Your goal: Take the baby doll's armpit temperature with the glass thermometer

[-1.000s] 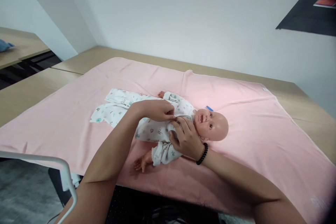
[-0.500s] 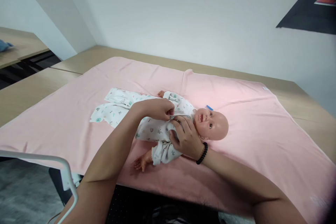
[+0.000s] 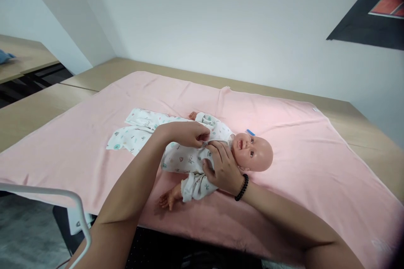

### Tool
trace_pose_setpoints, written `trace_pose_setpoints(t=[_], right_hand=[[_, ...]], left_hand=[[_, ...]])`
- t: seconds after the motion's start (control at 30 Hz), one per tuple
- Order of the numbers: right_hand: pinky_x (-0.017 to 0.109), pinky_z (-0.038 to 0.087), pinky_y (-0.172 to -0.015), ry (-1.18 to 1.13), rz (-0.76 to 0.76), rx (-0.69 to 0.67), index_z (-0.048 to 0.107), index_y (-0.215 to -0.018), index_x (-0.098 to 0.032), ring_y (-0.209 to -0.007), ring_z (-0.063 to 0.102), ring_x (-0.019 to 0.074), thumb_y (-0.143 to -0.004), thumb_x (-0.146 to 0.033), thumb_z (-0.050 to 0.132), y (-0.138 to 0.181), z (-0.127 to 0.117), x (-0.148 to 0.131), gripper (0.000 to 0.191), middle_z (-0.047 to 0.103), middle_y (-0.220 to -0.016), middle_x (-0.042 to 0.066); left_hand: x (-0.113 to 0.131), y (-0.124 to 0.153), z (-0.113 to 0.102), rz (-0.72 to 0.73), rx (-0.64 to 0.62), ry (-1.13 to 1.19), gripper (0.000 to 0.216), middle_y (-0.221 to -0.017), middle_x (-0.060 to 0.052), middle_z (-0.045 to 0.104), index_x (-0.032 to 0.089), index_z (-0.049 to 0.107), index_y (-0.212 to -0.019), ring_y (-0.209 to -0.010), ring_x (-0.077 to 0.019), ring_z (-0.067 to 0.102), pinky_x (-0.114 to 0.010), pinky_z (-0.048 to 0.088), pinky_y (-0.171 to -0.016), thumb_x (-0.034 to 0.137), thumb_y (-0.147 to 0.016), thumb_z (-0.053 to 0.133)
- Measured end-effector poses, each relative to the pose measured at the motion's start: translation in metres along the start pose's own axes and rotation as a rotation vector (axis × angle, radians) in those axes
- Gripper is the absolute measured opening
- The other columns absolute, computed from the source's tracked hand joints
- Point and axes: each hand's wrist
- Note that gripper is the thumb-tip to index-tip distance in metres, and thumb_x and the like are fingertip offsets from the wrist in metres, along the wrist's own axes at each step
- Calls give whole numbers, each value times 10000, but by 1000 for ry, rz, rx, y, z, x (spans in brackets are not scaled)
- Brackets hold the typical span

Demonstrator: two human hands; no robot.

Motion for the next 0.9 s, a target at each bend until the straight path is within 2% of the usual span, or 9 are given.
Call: trace_pose_setpoints(t=[0.27,0.43,0.7,0.9], right_hand=[[504,500,-1069,68,20,-40,539,-1370,-50,-1200,537,326,-941,-220,552,-1,-3,-4,461,588,-1280,203],[507,508,-1063,92,-5,-47,556,-1390,-55,-1185,558,354,-942,-218,551,-2,-4,-4,476,592,-1286,228],[539,473,-1079,146,-2,-79,592,-1379,-74,-1285,503,344,-954,-238,550,0,-1,-4,457,523,-1475,210],[532,460,-1068,229,-21,-131,533,-1462,-51,-1282,493,359,-978,-259,514,-1,-2,-6,527,502,-1498,231]], left_hand=[[4,21,-10,-235,4,-75,216,-949,-33,677,201,638,-962,-826,-177,584,-297,387,-711,313,-957,454],[5,26,-14,-276,-18,-94,241,-1030,-46,689,203,655,-996,-865,-188,593,-301,390,-723,311,-970,442],[-4,29,-12,-335,-6,-105,217,-1034,-44,699,221,660,-977,-852,-196,605,-307,398,-716,313,-961,463],[-9,32,-13,-351,7,-116,212,-1047,-46,701,235,671,-1004,-881,-208,610,-307,400,-724,294,-942,478]])
Point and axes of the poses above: each hand's wrist, its own y-axis away from the middle knuckle, its own z-axis out of the palm, x = y × z
